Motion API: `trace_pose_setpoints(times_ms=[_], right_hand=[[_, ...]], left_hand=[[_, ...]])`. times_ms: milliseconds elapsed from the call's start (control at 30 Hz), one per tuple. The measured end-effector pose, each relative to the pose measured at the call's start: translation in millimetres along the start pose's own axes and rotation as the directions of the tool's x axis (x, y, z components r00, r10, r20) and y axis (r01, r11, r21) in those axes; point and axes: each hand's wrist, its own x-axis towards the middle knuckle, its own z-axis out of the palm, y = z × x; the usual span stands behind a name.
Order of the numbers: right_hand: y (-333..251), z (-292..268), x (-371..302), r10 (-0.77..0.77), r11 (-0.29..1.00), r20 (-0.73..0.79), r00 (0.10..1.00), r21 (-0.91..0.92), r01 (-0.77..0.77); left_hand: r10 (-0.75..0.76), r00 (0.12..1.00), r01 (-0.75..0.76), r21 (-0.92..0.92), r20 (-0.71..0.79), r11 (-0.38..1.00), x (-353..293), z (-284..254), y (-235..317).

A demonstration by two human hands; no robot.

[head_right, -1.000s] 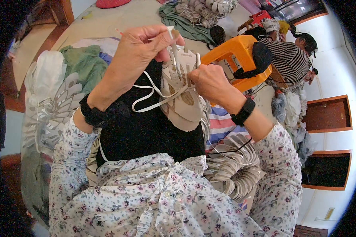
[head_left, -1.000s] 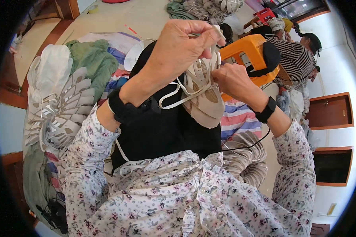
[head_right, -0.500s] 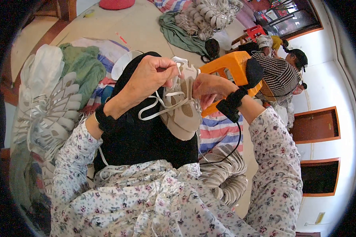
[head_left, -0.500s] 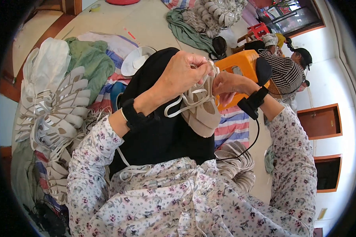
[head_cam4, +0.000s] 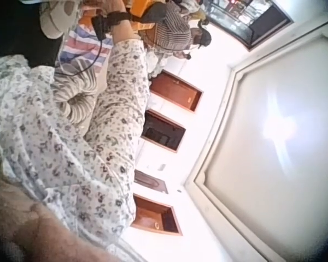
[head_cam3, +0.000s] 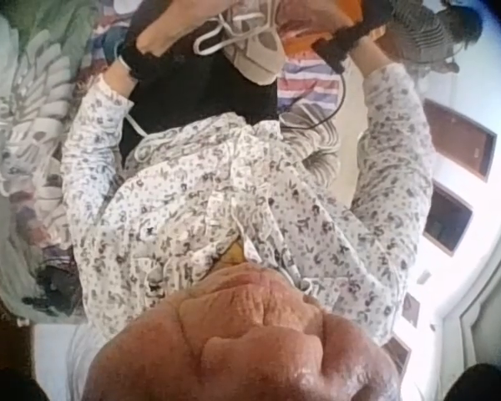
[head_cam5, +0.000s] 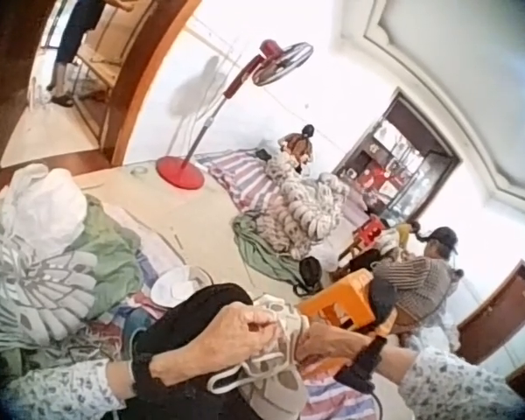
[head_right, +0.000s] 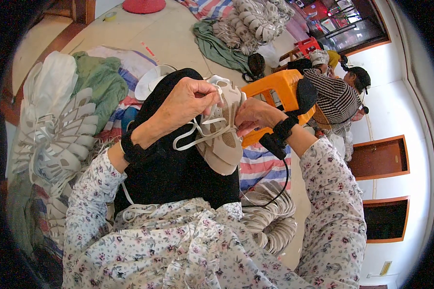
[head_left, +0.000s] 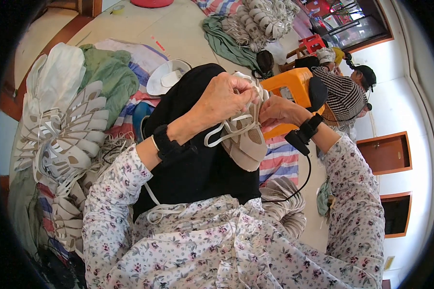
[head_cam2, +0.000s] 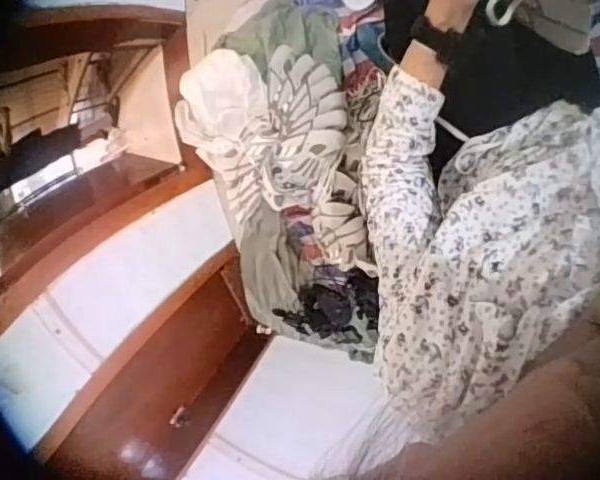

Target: Lace a white sneaker.

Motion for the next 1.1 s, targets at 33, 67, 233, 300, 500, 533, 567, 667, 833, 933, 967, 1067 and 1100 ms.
trace_pose_setpoints(times_ms=[33, 67, 233, 300, 500, 533, 567, 667, 833, 933, 967, 1067, 1100], right_hand=[[-2, 0, -1, 0.06, 0.997, -0.001, 0.998, 0.037, -0.06], [-3, -1, -1, 0.062, 0.997, -0.002, 0.998, 0.038, -0.062], [-72, -21, 41, 0.836, 0.347, 0.218, 0.504, 0.501, -0.792], [-55, -6, 28, 0.859, 0.437, 0.064, 0.507, 0.424, -0.793], [-39, 37, 15, 0.699, 0.665, -0.468, 0.541, 0.144, -0.733], [-36, 41, 12, 0.589, 0.728, -0.598, 0.543, 0.101, -0.678], [-31, 42, 9, 0.588, 0.731, -0.604, 0.538, 0.112, -0.673], [-29, 22, 10, 0.598, 0.8, -0.656, 0.46, 0.453, -0.394], [-76, -50, 16, 0.377, 0.894, -0.742, 0.555, 0.447, -0.01], [-81, -53, 18, 0.301, 0.92, -0.774, 0.558, 0.389, 0.043], [-83, -52, 20, 0.49, 0.75, -0.696, 0.525, 0.643, 0.153], [-78, -46, 16, 0.509, 0.608, -0.654, 0.559, 0.733, 0.304], [-73, -44, 16, 0.51, 0.605, -0.659, 0.553, 0.732, 0.314]], left_hand=[[0.02, 1.0, -0.02, 0.018, -0.008, 1.0, 1, -1, -2], [0.04, 0.999, -0.04, 0.037, -0.015, 0.999, 2, -1, -3], [-0.001, 0.999, 0.003, 0.035, -0.051, 0.999, -2, -6, -11], [-0.001, 0.999, 0.001, 0.001, -0.032, 1.0, 4, -4, -10], [0.031, 0.993, -0.025, 0.058, -0.113, 0.998, 10, -7, -10], [-0.038, 0.992, 0.039, 0.003, -0.118, 0.999, 12, -7, -10], [-0.108, 0.987, 0.103, -0.05, -0.119, 0.993, 13, -6, -9], [-0.106, 0.991, 0.098, -0.102, -0.078, 0.99, 20, -3, -5], [-0.092, 0.984, 0.069, -0.151, -0.154, 0.986, 36, 8, 14], [-0.082, 0.985, 0.061, -0.138, -0.15, 0.989, 45, 19, 19], [-0.078, 0.986, 0.06, -0.126, -0.15, 0.99, 48, 25, 18], [-0.126, 0.988, 0.105, -0.215, -0.085, 0.971, 52, 38, 14], [-0.129, 0.989, 0.11, -0.206, -0.08, 0.972, 52, 41, 13]])
